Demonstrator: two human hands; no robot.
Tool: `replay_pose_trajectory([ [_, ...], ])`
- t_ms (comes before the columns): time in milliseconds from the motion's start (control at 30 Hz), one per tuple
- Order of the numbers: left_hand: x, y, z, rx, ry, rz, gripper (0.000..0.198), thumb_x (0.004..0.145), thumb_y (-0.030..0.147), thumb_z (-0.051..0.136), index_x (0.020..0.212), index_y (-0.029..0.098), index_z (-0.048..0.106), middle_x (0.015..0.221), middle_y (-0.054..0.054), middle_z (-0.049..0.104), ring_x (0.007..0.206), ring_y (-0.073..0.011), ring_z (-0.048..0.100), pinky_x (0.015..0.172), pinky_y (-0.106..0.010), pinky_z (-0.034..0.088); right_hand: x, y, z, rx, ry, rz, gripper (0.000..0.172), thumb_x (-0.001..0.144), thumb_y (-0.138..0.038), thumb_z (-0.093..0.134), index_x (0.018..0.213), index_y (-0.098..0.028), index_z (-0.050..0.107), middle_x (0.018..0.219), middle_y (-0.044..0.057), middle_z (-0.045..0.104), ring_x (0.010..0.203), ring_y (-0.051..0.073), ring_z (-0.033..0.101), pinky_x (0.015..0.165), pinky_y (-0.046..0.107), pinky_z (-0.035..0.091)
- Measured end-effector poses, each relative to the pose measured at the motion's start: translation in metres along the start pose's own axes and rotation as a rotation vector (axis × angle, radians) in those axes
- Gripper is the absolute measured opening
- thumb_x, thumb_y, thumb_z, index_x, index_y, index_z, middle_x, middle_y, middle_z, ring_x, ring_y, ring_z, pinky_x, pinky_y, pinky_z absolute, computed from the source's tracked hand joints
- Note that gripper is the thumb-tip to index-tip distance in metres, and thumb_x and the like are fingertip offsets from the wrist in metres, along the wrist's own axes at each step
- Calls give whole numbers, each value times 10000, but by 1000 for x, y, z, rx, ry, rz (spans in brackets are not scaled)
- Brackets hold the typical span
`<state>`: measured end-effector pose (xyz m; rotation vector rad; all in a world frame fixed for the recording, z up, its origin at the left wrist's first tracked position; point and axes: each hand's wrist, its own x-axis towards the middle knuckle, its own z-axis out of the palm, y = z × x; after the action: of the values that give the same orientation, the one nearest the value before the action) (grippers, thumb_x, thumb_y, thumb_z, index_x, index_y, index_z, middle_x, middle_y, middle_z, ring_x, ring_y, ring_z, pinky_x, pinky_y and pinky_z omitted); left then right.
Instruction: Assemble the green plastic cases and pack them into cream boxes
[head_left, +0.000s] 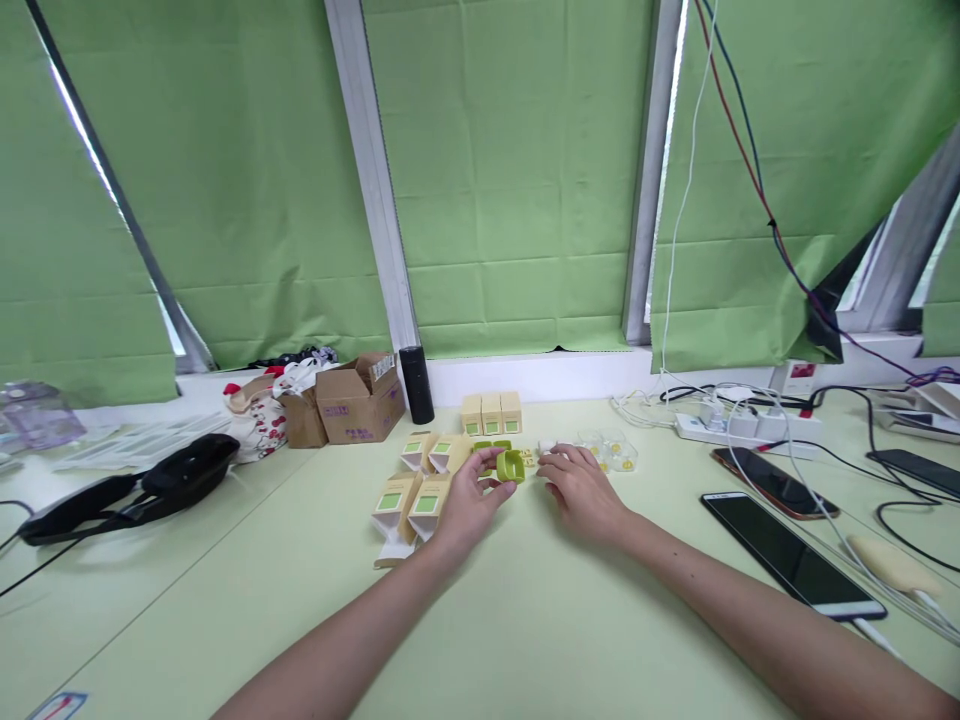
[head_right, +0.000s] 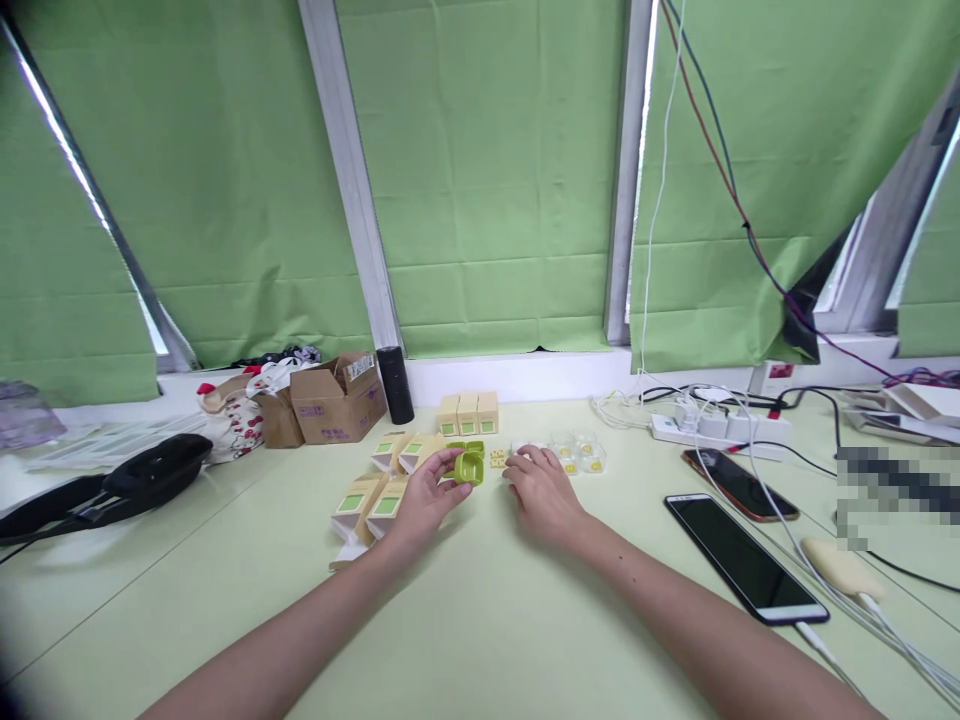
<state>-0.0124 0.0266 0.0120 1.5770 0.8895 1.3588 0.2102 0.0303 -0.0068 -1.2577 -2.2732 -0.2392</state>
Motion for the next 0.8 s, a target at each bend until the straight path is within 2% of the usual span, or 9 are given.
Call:
replay_pose_trajectory([
  [100, 1, 3, 0, -152, -15, -19, 591, 707, 304, 880, 1235, 190, 641, 1220, -131, 709, 1129, -254, 670, 962, -386, 548, 14, 1, 5, -112, -100, -41, 370, 878, -54, 557, 1177, -185, 731, 1331, 130, 699, 1385, 346, 446, 1128, 513, 297],
  [200, -1, 7, 1, -201, -29, -21, 608, 708, 313, 889, 1255, 198, 648, 1229, -122, 711, 1135, -247, 674, 990, -383, 540, 26, 3, 10, -181, -180, -63, 379, 838, -61, 595, 1176, -167, 728, 1304, 152, 706, 1401, 353, 429, 1145, 513, 257],
  [400, -2, 2, 2, -256, 4, -57, 604, 659, 244, 907, 1200, 185, 646, 1230, -118, 717, 1029, -217, 704, 944, -355, 533, 33, 7, 19, -199, -206, -62, 369, 807, -7, 568, 1102, -144, 744, 1162, 157, 757, 1337, 338, 486, 1146, 508, 241],
  [500, -2, 0, 2, -243, 17, -56, 590, 654, 222, 895, 1187, 185, 646, 1257, -124, 710, 1030, -218, 703, 922, -342, 529, 31, 6, 17, -196, -189, -67, 392, 807, 5, 570, 1125, -148, 739, 1189, 150, 757, 1343, 333, 482, 1137, 501, 243],
  [600, -2, 0, 3, -236, 24, -48, 579, 645, 210, 887, 1172, 189, 649, 1253, -121, 714, 1045, -225, 700, 920, -344, 527, 26, 1, 8, -167, -126, -55, 330, 881, -37, 556, 1125, -165, 739, 1190, 142, 763, 1300, 316, 523, 1095, 478, 278],
  [700, -2, 0, 4, -226, 31, -41, 577, 641, 200, 878, 1171, 187, 649, 1218, -123, 729, 1063, -238, 700, 928, -358, 528, 17, -8, -3, -54, 13, -26, 210, 942, -119, 571, 1021, -190, 752, 1059, 126, 790, 1130, 295, 619, 1035, 465, 320],
  [800, -2, 0, 5, -200, 32, -36, 574, 641, 195, 866, 1173, 187, 650, 1211, -130, 738, 1094, -258, 699, 930, -372, 532, 5, -20, -11, 68, 112, 3, 159, 899, -108, 619, 905, -211, 739, 922, 97, 786, 943, 268, 656, 985, 453, 359],
])
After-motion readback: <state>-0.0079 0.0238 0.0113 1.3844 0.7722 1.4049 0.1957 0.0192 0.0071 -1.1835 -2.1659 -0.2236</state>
